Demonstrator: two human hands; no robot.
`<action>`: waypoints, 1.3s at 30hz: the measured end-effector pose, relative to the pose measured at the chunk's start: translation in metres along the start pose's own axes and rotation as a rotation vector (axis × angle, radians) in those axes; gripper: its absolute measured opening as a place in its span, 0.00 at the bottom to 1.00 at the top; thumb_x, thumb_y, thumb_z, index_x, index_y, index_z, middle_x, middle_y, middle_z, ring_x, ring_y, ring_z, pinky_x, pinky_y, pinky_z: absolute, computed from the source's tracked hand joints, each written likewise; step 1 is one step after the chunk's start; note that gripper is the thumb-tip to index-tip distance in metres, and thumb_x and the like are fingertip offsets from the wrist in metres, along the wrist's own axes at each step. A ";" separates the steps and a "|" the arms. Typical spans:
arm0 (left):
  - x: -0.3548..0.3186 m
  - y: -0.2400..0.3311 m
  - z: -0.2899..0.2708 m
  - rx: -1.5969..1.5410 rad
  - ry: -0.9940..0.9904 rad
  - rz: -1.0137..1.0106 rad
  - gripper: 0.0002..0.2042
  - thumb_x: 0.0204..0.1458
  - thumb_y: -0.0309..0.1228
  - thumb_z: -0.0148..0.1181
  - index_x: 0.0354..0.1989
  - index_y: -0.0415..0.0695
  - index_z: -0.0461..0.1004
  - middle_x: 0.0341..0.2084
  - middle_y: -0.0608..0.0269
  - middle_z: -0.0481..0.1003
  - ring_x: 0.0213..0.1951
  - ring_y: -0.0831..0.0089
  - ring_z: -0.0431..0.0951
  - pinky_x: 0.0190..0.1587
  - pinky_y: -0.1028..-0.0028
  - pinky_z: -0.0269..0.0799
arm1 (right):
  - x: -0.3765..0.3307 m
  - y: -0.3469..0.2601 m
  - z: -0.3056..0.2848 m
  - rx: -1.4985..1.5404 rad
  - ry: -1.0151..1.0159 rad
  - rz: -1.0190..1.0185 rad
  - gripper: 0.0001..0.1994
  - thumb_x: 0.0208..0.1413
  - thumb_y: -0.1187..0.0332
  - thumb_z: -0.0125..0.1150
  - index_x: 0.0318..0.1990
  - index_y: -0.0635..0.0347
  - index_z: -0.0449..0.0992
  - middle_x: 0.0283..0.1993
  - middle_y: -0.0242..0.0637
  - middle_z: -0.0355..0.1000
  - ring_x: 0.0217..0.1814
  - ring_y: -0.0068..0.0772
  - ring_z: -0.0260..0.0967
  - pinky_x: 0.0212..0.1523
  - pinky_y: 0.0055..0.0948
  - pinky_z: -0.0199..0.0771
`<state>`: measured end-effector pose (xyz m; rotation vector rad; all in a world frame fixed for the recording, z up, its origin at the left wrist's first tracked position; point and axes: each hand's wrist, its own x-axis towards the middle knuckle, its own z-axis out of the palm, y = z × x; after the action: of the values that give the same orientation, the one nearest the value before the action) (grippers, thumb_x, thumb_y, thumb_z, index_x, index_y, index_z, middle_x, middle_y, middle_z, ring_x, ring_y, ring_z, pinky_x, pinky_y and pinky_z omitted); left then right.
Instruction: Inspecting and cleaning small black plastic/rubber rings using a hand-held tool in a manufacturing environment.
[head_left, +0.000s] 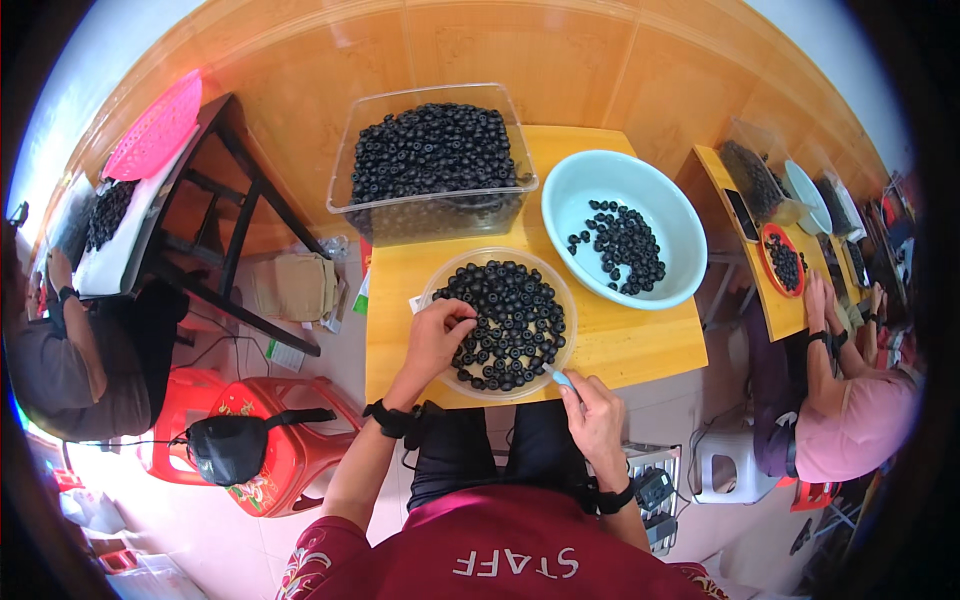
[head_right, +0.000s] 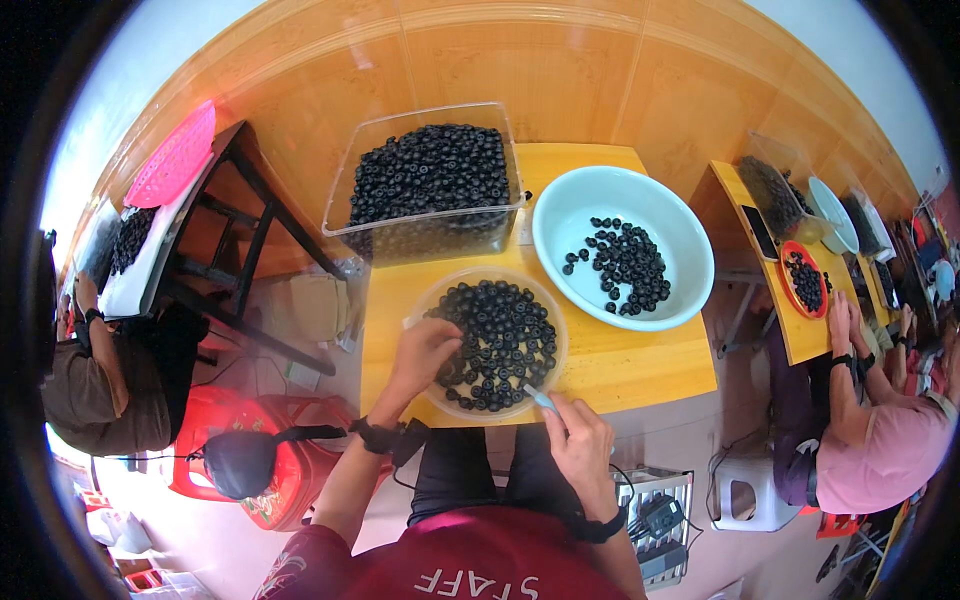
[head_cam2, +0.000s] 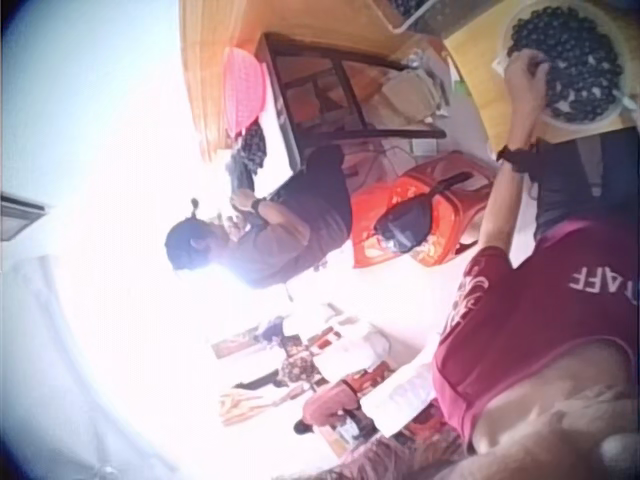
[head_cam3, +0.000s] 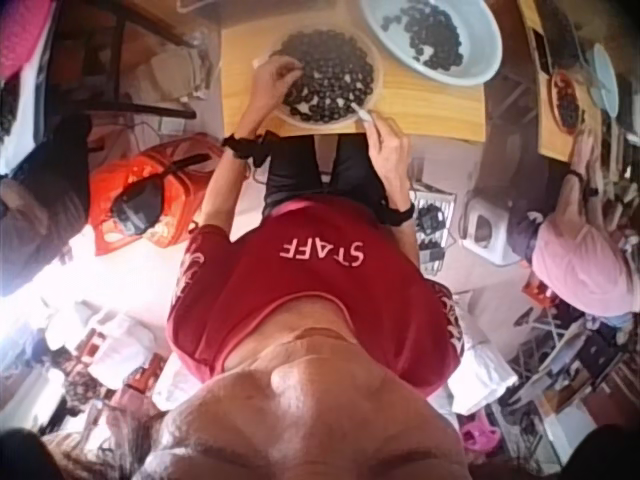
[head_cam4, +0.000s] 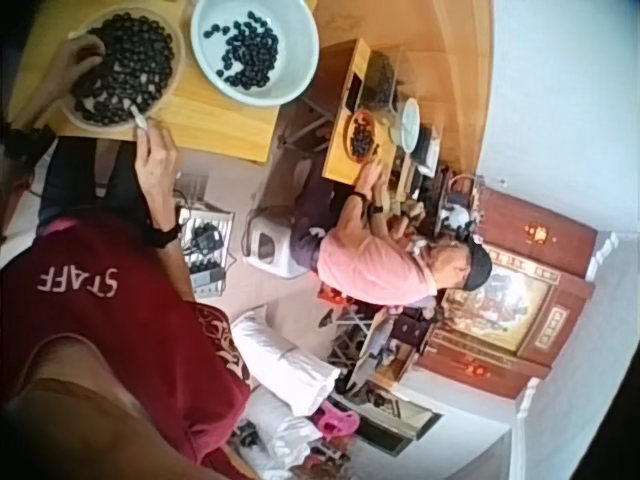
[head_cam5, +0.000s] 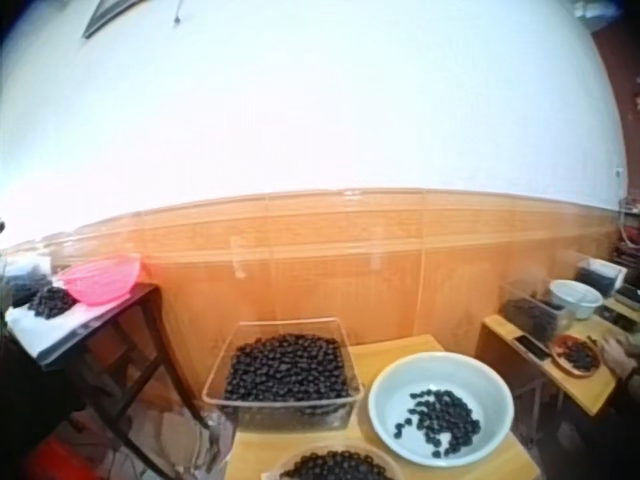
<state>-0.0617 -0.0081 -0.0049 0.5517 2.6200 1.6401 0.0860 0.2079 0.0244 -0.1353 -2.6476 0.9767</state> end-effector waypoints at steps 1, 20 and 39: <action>-0.002 0.004 -0.003 -0.305 -0.050 -0.168 0.06 0.50 0.27 0.61 0.35 0.40 0.75 0.30 0.63 0.75 0.30 0.71 0.75 0.32 0.72 0.71 | 0.000 -0.001 0.001 0.002 0.005 -0.021 0.09 0.51 0.71 0.62 0.40 0.59 0.78 0.23 0.41 0.68 0.22 0.44 0.68 0.23 0.37 0.65; -0.053 0.051 0.003 -1.504 -0.212 -0.380 0.10 0.54 0.23 0.58 0.44 0.39 0.73 0.37 0.57 0.77 0.34 0.76 0.78 0.39 0.80 0.76 | 0.023 -0.052 -0.003 0.216 -0.012 -0.279 0.12 0.48 0.71 0.65 0.42 0.59 0.77 0.22 0.37 0.66 0.21 0.38 0.67 0.22 0.33 0.66; -0.055 0.057 0.000 -1.471 -0.236 -0.385 0.09 0.53 0.22 0.59 0.41 0.39 0.71 0.35 0.62 0.76 0.33 0.76 0.78 0.40 0.79 0.76 | 0.025 -0.053 -0.002 0.141 0.036 -0.411 0.13 0.47 0.72 0.65 0.43 0.61 0.77 0.22 0.37 0.65 0.21 0.39 0.66 0.22 0.34 0.66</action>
<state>0.0069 -0.0018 0.0349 0.0961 0.7504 2.4218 0.0641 0.1734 0.0668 0.4023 -2.4226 0.9976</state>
